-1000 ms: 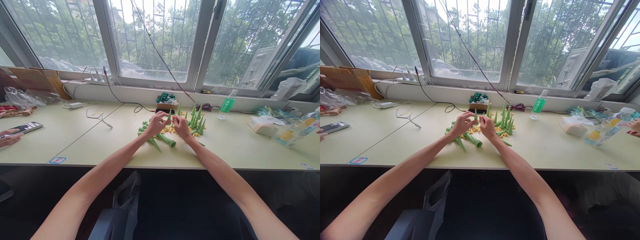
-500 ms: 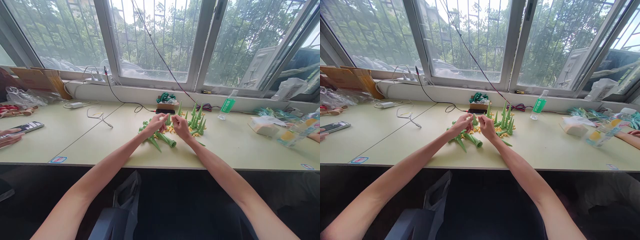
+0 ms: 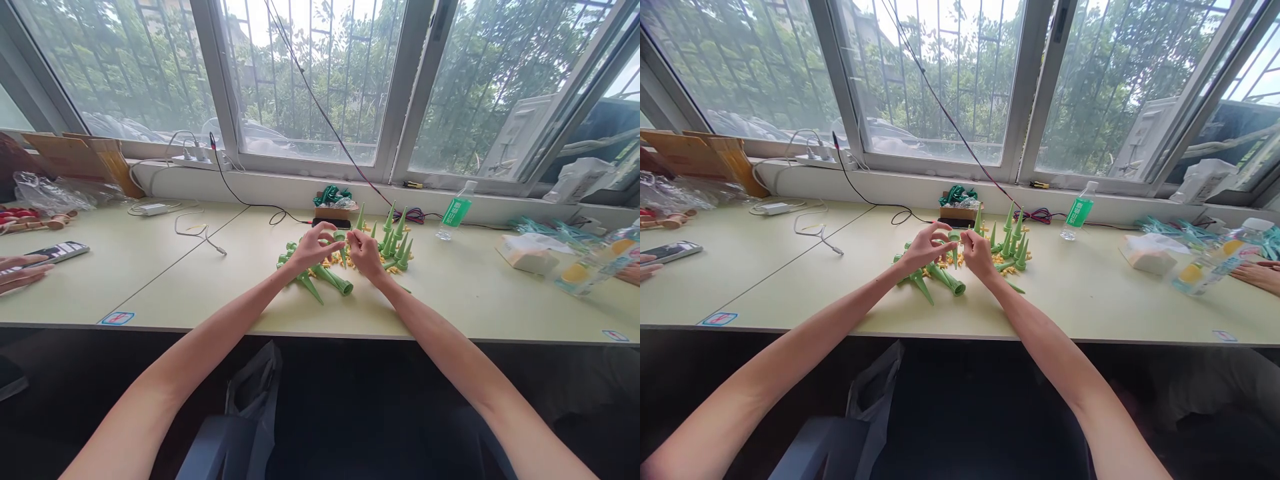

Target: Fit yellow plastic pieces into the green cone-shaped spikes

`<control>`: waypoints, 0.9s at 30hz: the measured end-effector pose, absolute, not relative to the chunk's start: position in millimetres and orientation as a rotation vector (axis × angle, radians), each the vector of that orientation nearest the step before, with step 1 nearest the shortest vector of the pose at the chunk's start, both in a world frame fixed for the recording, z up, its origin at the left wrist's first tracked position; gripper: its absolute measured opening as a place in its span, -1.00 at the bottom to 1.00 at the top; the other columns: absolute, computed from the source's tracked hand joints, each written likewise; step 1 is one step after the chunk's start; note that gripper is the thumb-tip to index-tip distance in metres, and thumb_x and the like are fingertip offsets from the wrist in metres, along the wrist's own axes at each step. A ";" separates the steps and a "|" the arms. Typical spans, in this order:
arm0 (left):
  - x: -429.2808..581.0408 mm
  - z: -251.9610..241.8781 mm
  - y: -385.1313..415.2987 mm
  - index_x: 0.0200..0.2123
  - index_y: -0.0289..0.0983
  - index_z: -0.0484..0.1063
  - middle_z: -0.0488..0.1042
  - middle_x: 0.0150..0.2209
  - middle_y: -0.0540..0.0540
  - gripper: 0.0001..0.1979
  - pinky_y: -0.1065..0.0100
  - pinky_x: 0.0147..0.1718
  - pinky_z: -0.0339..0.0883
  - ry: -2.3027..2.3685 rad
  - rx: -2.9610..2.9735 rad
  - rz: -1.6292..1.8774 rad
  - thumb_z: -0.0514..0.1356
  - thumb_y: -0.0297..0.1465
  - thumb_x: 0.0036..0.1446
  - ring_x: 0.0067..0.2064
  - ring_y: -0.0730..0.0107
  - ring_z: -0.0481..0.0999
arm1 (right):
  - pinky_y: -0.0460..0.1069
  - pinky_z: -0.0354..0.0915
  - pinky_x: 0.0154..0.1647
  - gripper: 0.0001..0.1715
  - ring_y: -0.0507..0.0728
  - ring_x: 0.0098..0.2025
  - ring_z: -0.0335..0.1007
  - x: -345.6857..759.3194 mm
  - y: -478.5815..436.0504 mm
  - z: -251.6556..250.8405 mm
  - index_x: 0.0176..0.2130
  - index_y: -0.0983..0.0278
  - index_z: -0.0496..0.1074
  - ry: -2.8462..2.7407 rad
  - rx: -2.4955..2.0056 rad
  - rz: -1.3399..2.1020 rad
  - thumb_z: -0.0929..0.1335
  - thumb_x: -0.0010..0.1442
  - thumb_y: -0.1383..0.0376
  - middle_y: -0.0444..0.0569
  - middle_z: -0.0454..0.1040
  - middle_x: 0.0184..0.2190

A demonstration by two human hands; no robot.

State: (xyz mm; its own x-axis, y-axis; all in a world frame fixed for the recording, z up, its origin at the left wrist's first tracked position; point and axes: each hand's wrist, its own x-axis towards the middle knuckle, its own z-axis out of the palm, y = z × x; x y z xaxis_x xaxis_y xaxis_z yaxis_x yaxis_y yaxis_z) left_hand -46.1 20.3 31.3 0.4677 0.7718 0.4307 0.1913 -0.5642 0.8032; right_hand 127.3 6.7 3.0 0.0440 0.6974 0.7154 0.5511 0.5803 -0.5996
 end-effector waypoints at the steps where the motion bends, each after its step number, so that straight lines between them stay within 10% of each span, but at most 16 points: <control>1: -46.1 31.0 20.3 -0.01 -0.24 0.28 0.53 -0.28 -0.07 -0.44 0.51 -0.61 0.29 0.808 2.065 1.091 0.33 -0.06 0.04 -0.52 0.47 0.53 | -0.05 0.01 -0.48 -0.55 0.01 -0.55 0.01 127.3 6.4 3.3 -0.50 0.22 0.14 -1.620 -1.071 0.151 0.17 0.35 0.06 -0.20 0.15 -0.63; 16: -43.6 28.3 23.2 -0.01 -0.22 0.29 0.47 -0.15 -0.07 -0.48 0.50 -0.53 0.24 0.887 2.279 1.204 0.32 -0.13 0.03 -0.57 0.64 0.36 | -0.05 -0.03 -0.51 -0.48 0.02 -0.56 -0.01 125.2 5.4 4.7 -0.52 0.21 0.11 -1.637 -1.078 0.146 0.15 0.36 -0.02 -0.16 0.16 -0.63; 27: -38.8 27.6 27.1 -0.05 -0.23 0.25 0.33 -0.67 0.12 -0.45 0.50 -0.70 0.06 0.836 1.901 1.116 -0.03 0.13 0.25 -0.73 0.54 0.20 | -0.05 -0.02 -0.48 -0.49 0.01 -0.56 -0.03 122.7 0.4 9.6 -0.51 0.21 0.06 -1.597 -1.078 0.110 0.15 0.37 0.00 -0.20 0.11 -0.63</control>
State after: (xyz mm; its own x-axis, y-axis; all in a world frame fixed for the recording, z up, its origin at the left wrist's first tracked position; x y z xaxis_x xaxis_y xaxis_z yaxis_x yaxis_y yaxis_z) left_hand -38.8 27.1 27.6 0.4028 0.8226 0.4013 0.1536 -0.4930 0.8564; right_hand 122.7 0.4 9.6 0.0701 0.6780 0.7317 0.5712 0.5741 -0.5867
